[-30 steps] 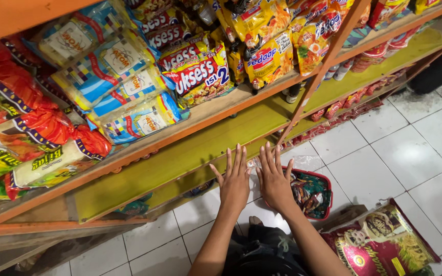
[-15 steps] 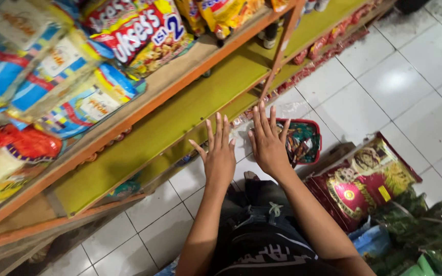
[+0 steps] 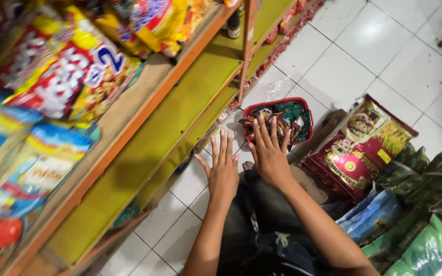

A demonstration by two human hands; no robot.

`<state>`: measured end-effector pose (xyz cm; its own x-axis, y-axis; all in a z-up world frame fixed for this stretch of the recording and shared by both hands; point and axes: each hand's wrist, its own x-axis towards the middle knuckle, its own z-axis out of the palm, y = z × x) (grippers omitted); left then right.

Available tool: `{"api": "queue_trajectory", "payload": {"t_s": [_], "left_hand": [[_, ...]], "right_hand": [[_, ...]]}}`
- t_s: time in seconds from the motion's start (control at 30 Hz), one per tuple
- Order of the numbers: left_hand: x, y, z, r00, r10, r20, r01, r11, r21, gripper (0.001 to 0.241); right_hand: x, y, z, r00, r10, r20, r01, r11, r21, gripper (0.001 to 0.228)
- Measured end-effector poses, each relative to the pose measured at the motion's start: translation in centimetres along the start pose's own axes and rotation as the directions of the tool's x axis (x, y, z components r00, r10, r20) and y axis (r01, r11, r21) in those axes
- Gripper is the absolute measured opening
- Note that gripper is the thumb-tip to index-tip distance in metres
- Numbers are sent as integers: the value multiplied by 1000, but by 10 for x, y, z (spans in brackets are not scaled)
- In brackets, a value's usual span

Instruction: The person organizes food packets on grocery store shelves by taking packets from a basket on the floor and placing them onto the shelves.

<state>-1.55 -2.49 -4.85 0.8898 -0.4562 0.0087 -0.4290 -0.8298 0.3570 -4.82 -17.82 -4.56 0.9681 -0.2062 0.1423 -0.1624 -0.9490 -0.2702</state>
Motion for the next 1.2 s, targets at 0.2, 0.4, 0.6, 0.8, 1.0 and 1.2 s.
{"api": "queue_trajectory", "payload": {"t_s": [0.2, 0.4, 0.6, 0.8, 1.0, 1.2], "left_hand": [[23, -13, 77, 992, 77, 97, -75, 997, -25, 66], [58, -48, 193, 983, 146, 116, -139, 988, -63, 70], [106, -62, 331, 968, 224, 112, -220, 974, -48, 73], [179, -45, 485, 923, 372, 100, -365, 928, -81, 82], [226, -35, 581, 887, 441, 135, -441, 897, -30, 90], [232, -48, 580, 858, 457, 234, -423, 887, -184, 97]], "right_hand": [[-6, 55, 66, 997, 77, 16, -78, 996, 42, 72], [2, 146, 169, 970, 244, -7, -239, 954, 179, 76], [7, 240, 293, 923, 378, -71, -369, 922, 118, 78], [17, 316, 426, 896, 443, -3, -439, 889, 129, 78], [31, 366, 506, 915, 398, -73, -394, 917, 55, 63], [37, 359, 489, 942, 334, -33, -334, 942, 0, 16]]}}
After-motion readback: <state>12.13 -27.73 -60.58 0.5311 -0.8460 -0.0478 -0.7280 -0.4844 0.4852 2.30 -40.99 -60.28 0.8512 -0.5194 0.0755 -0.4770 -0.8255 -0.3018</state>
